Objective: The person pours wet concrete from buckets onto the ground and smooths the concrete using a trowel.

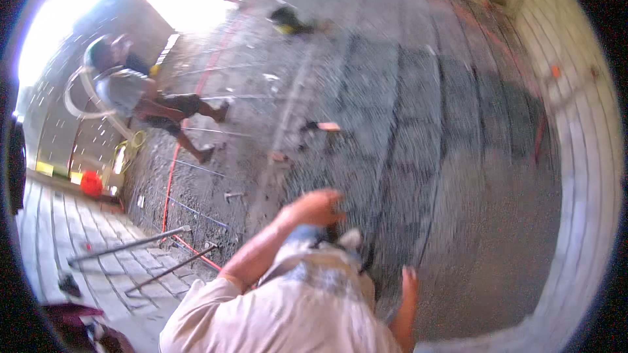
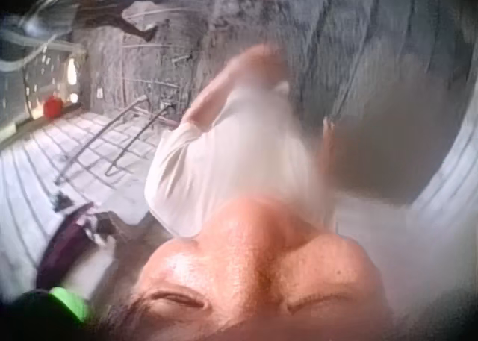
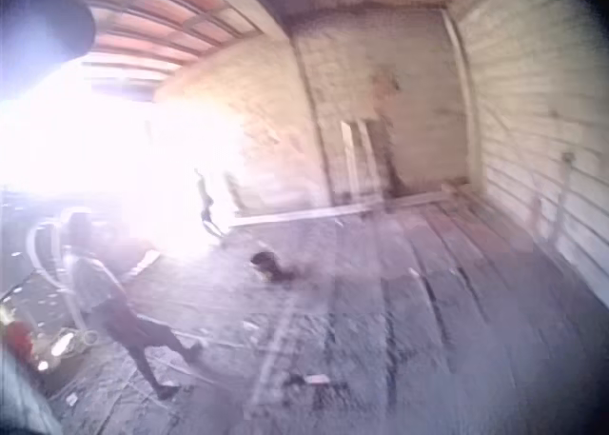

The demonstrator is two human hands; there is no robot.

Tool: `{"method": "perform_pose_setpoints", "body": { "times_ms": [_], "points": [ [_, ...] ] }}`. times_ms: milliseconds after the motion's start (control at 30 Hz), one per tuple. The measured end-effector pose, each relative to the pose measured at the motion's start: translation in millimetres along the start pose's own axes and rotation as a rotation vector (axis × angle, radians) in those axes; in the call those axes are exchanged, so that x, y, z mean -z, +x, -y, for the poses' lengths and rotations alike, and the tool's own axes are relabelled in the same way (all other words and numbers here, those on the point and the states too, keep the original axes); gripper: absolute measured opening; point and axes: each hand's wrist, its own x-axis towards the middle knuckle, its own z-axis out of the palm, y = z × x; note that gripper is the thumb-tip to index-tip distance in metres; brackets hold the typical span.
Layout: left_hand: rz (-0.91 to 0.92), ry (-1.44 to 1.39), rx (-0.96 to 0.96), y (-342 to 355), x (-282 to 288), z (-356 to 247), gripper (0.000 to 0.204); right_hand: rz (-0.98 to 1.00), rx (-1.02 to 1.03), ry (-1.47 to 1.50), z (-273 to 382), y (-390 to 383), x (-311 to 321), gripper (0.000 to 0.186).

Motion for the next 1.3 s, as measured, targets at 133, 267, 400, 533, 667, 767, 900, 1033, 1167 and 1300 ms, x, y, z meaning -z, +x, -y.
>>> {"method": "perform_pose_setpoints", "body": {
  "times_ms": [133, 267, 400, 533, 667, 767, 900, 1033, 1167, 1300],
  "points": [
    [-0.093, 0.010, 0.037, -5, 19, 5, 0.063, 0.106, -0.004, -0.073, 34, -24, 6, 0.060],
    [-0.118, -0.036, -0.011, 3, 39, 0, 0.067, -0.068, -0.090, 0.098, -24, -24, 1, 0.045],
    [-0.094, 0.010, 0.017, 14, 43, -5, 0.066, -0.068, -0.204, 0.147, -16, -48, 7, 0.046],
    [-0.053, 0.037, -0.065, 30, 38, -20, 0.065, -0.071, -0.401, 0.311, -18, -72, 9, 0.046],
    [0.034, 0.072, -0.131, 53, 40, -29, 0.064, -0.172, -0.244, 0.356, -32, -69, 0, 0.046],
    [0.149, 0.126, -0.214, 80, 47, -36, 0.063, -0.231, -0.217, 0.473, -25, -70, -8, 0.046],
    [0.239, 0.190, -0.342, 138, 45, -17, 0.060, -0.383, -0.330, 0.483, 3, -89, -26, 0.045],
    [0.322, 0.261, -0.556, 179, 56, -20, 0.060, -0.470, -0.472, 0.712, 41, -146, -71, 0.045],
    [0.490, 0.302, -0.771, 237, 48, -17, 0.060, -0.585, -0.591, 0.624, 52, -186, -153, 0.051],
    [0.716, 0.411, -0.785, 279, 42, -12, 0.067, -0.626, -0.812, 0.861, 122, -241, -207, 0.054]
  ]
}}
